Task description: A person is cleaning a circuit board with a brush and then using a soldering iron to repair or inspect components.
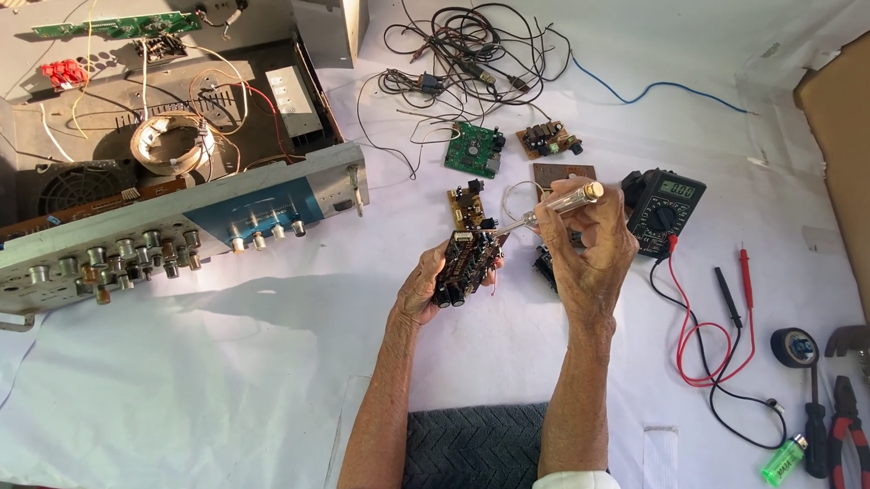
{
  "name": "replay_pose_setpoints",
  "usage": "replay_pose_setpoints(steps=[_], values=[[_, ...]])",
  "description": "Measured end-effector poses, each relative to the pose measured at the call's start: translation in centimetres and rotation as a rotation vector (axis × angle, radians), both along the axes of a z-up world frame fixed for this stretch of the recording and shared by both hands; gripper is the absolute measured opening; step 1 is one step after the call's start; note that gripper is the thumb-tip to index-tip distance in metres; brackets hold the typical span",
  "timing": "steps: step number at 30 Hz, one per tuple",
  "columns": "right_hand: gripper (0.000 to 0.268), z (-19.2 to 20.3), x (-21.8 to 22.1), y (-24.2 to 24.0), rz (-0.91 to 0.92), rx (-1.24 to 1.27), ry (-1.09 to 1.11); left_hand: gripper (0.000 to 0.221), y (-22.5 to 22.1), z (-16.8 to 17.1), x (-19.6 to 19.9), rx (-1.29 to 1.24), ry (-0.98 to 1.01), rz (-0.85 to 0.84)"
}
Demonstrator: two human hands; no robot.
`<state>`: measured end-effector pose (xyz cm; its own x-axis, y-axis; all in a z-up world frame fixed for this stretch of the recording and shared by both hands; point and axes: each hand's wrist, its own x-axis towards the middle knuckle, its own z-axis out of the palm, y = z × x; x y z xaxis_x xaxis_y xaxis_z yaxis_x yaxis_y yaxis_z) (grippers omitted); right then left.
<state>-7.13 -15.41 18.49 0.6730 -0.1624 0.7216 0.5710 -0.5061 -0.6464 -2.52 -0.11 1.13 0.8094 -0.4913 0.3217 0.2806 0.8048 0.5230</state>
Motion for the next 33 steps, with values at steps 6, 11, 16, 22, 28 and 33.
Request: replay_pose_setpoints(steps=[6,11,16,22,28,33], values=[[0.021,0.3,-0.1,0.3,-0.003,0.055,0.053,0.061,0.3,1.0,-0.1,0.055,-0.028,0.013],[0.02,0.2,-0.1,0.3,0.011,0.124,0.092,0.067,0.5,1.1,-0.4,0.135,-0.079,-0.007],[0.02,-0.2,0.3,0.4,-0.025,0.139,0.066,0.07,0.1,1.5,-0.2,0.11,-0.088,0.018],[0.021,-1.7,1.0,-0.2,-0.054,0.121,0.031,0.065,0.1,2.1,-0.4,0.145,-0.07,0.04],[0.021,-1.5,1.1,0.9,-0.094,0.143,0.013,0.064,-0.2,1.4,-0.3,0.129,-0.046,0.07],[0.021,-1.6,1.2,1.1,-0.122,0.111,0.025,0.063,-0.3,0.9,0.0,0.115,-0.04,0.06]])
